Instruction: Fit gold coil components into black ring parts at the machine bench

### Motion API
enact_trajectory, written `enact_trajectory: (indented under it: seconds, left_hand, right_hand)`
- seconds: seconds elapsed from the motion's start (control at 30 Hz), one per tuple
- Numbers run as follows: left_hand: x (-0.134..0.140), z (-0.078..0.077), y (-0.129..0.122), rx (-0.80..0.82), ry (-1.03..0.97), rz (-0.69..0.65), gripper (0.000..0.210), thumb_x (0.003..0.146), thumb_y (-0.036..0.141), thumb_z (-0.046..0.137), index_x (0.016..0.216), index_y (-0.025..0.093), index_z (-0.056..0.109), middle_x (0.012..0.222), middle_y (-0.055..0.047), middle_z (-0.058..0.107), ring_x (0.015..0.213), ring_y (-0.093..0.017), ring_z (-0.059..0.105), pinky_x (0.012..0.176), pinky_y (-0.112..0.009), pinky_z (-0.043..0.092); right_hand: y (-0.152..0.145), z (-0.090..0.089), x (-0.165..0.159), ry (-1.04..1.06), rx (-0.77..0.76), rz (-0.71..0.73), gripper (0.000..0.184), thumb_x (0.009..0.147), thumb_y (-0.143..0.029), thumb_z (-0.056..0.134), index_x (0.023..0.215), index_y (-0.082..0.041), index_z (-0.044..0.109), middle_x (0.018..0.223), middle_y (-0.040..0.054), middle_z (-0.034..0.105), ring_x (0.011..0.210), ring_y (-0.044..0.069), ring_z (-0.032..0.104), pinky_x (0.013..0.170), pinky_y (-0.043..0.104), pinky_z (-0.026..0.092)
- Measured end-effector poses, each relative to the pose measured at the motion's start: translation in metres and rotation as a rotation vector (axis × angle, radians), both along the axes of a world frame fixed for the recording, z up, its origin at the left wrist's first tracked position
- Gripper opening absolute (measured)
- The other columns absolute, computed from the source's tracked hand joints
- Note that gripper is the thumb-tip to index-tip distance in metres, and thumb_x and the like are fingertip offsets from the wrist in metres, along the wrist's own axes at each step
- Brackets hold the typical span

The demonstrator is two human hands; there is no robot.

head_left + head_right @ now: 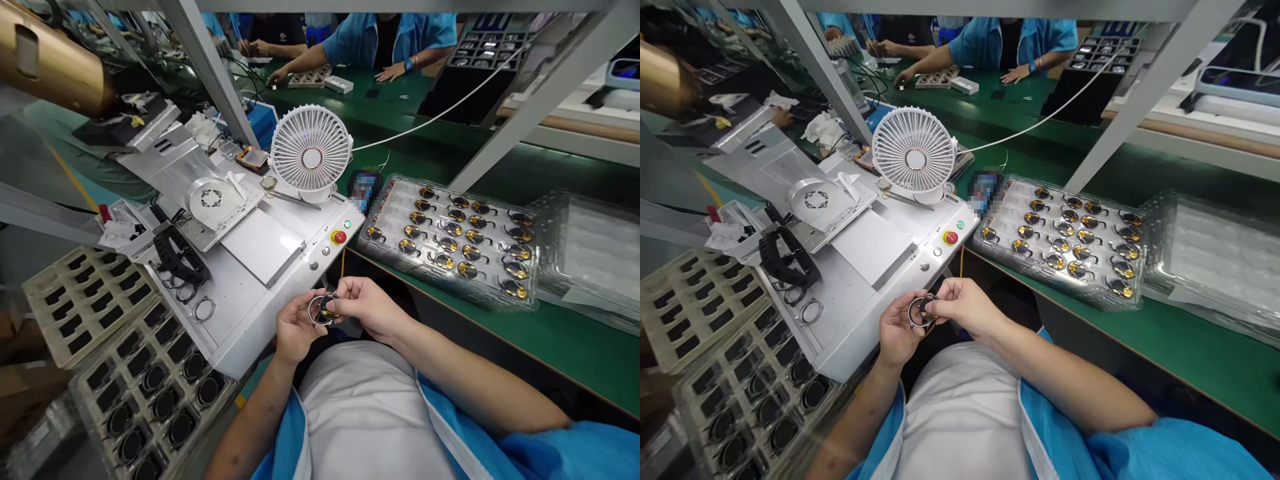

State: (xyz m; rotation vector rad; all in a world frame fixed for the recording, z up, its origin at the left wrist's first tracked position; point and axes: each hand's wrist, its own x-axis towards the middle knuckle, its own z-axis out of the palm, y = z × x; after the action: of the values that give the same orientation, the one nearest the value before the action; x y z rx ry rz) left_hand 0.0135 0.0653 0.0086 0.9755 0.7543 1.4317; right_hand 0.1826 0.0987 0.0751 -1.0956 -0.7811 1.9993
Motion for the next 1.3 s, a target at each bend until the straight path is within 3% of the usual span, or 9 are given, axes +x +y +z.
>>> enact_trajectory:
  seconds: [0.23,0.43,0.7,0.83,0.93,1.07,1.2,1.3]
  left_hand:
    - [-0.001,-0.007,-0.001,0.120,0.027,-0.018,0.056,0.069,0.027,0.094,0.122,0.033,0.076,0.123,-0.009,0.077,0.108,-0.027,0.077,0.092,-0.037,0.065]
    - [-0.001,-0.006,0.000,0.125,0.088,0.048,0.058,0.064,0.031,0.097,0.118,0.033,0.077,0.117,-0.009,0.079,0.101,-0.027,0.079,0.085,-0.034,0.067]
    - [0.000,-0.009,0.000,0.075,0.152,0.114,0.061,0.057,0.038,0.099,0.114,0.032,0.079,0.112,-0.009,0.081,0.098,-0.027,0.079,0.082,-0.035,0.068]
    - [0.001,-0.008,0.000,0.118,0.129,0.111,0.060,0.059,0.035,0.098,0.115,0.034,0.078,0.113,-0.006,0.081,0.097,-0.025,0.080,0.082,-0.033,0.067]
    - [0.001,-0.007,0.000,0.109,0.118,0.129,0.064,0.053,0.032,0.101,0.113,0.034,0.079,0.111,-0.006,0.081,0.096,-0.025,0.080,0.082,-0.032,0.067]
    - [0.001,-0.009,0.000,0.041,0.102,0.177,0.065,0.044,0.033,0.103,0.105,0.031,0.082,0.105,-0.005,0.082,0.092,-0.026,0.080,0.080,-0.033,0.068]
    - [-0.001,-0.013,-0.002,0.067,0.077,0.159,0.064,0.049,0.027,0.102,0.109,0.031,0.080,0.109,-0.005,0.082,0.095,-0.025,0.080,0.083,-0.033,0.067]
    - [-0.002,-0.015,-0.003,0.070,0.071,0.163,0.063,0.052,0.027,0.101,0.111,0.032,0.080,0.110,-0.005,0.081,0.096,-0.025,0.080,0.085,-0.032,0.066]
  right_hand:
    - [-0.006,0.012,-0.010,-0.075,0.085,-0.029,0.037,0.055,-0.018,0.083,0.068,-0.019,0.048,0.057,-0.0072,0.056,0.052,0.006,0.050,0.050,0.019,0.038]
    - [-0.006,0.020,-0.013,-0.133,0.135,-0.021,0.031,0.057,-0.018,0.072,0.073,-0.021,0.045,0.055,-0.0098,0.054,0.049,0.007,0.049,0.047,0.018,0.035]
    - [-0.005,0.020,-0.014,-0.135,0.132,-0.035,0.031,0.058,-0.018,0.069,0.074,-0.022,0.043,0.057,-0.0104,0.054,0.049,0.007,0.053,0.045,0.018,0.036]
    - [-0.004,0.019,-0.014,-0.109,0.143,-0.024,0.031,0.058,-0.012,0.067,0.075,-0.022,0.043,0.055,-0.0125,0.050,0.046,0.006,0.050,0.043,0.016,0.033]
    - [-0.004,0.018,-0.015,-0.121,0.130,-0.030,0.033,0.057,-0.009,0.067,0.075,-0.022,0.043,0.054,-0.0139,0.046,0.044,0.006,0.046,0.042,0.016,0.030]
    - [-0.005,0.016,-0.015,-0.098,0.117,-0.035,0.034,0.056,-0.008,0.067,0.076,-0.021,0.043,0.061,-0.0116,0.054,0.047,0.005,0.047,0.043,0.016,0.033]
    - [-0.006,0.014,-0.016,-0.075,0.116,-0.035,0.033,0.055,-0.008,0.067,0.076,-0.020,0.044,0.074,-0.0068,0.065,0.052,0.004,0.049,0.044,0.016,0.037]
    - [-0.004,0.012,-0.018,-0.077,0.114,-0.043,0.033,0.056,-0.008,0.069,0.075,-0.020,0.046,0.068,-0.0075,0.063,0.052,0.004,0.048,0.044,0.014,0.037]
